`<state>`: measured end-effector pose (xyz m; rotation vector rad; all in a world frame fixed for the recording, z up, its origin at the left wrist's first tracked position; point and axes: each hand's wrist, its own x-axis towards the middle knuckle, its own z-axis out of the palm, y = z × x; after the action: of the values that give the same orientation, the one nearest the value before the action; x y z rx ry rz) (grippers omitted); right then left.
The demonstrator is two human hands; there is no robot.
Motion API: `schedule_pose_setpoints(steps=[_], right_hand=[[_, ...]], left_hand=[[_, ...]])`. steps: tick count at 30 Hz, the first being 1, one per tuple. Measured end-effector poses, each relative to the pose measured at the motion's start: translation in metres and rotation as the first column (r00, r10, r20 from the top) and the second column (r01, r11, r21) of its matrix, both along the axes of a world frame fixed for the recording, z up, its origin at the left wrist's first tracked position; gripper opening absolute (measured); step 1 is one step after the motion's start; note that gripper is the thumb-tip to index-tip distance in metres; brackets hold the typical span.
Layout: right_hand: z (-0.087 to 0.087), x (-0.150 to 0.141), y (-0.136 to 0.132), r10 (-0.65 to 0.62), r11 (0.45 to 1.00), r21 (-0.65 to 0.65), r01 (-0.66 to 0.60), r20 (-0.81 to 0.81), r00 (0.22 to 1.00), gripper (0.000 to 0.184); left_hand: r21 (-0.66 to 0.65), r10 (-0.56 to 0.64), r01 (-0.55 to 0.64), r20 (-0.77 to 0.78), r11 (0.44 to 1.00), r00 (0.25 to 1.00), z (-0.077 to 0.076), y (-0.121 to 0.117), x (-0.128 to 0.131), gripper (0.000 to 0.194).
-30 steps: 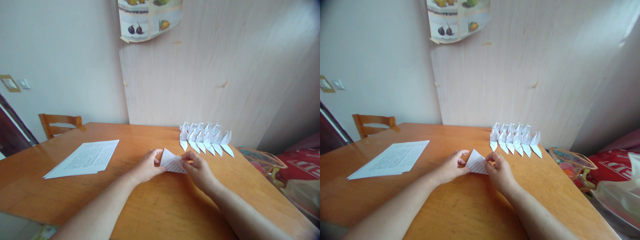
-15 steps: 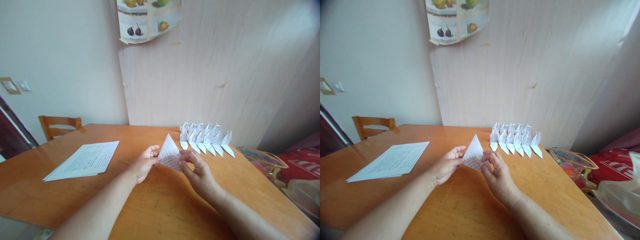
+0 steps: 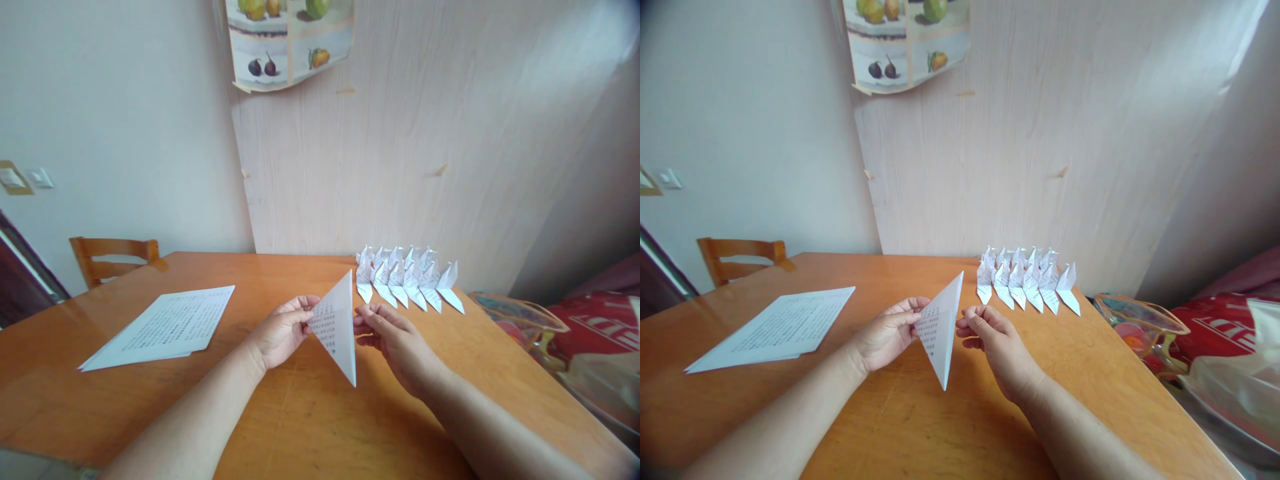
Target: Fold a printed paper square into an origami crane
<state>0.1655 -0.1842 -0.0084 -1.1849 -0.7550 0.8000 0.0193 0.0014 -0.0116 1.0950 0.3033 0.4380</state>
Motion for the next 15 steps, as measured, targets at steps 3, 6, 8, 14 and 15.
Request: schedule_pose_setpoints(steps=[3,6,8,14,15], right_hand=[[0.0015,-0.0042,-0.0009,0.104,0.994,0.035,-0.102,-0.081,0.991,0.033],[0.0035,-0.0071,-0.0012,0.145,0.988,0.059,-0.14,-0.104,0.984,0.032],[0.0033,-0.0076,-0.0009,0.153,0.987,0.059,-0.148,-0.093,0.984,0.032],[0.0016,-0.0081,-0.0011,0.192,0.981,0.031,-0.191,-0.042,0.98,0.03],[0.0017,-0.0086,-0.0011,0.192,0.981,0.032,-0.191,-0.042,0.98,0.029]], left_hand=[[-0.008,-0.013,0.013,-0.007,1.0,1.0,0.0013,-0.0025,-0.0008,0.027],[-0.01,-0.03,0.03,-0.018,1.0,0.999,0.0015,-0.0043,-0.0017,0.027],[-0.011,-0.052,0.052,-0.02,0.999,0.998,0.0008,-0.0047,-0.002,0.027],[-0.018,-0.089,0.089,-0.017,0.996,0.996,-0.0012,-0.0036,-0.0019,0.027],[-0.02,-0.084,0.084,-0.019,0.996,0.996,-0.0008,-0.0036,-0.002,0.027]])
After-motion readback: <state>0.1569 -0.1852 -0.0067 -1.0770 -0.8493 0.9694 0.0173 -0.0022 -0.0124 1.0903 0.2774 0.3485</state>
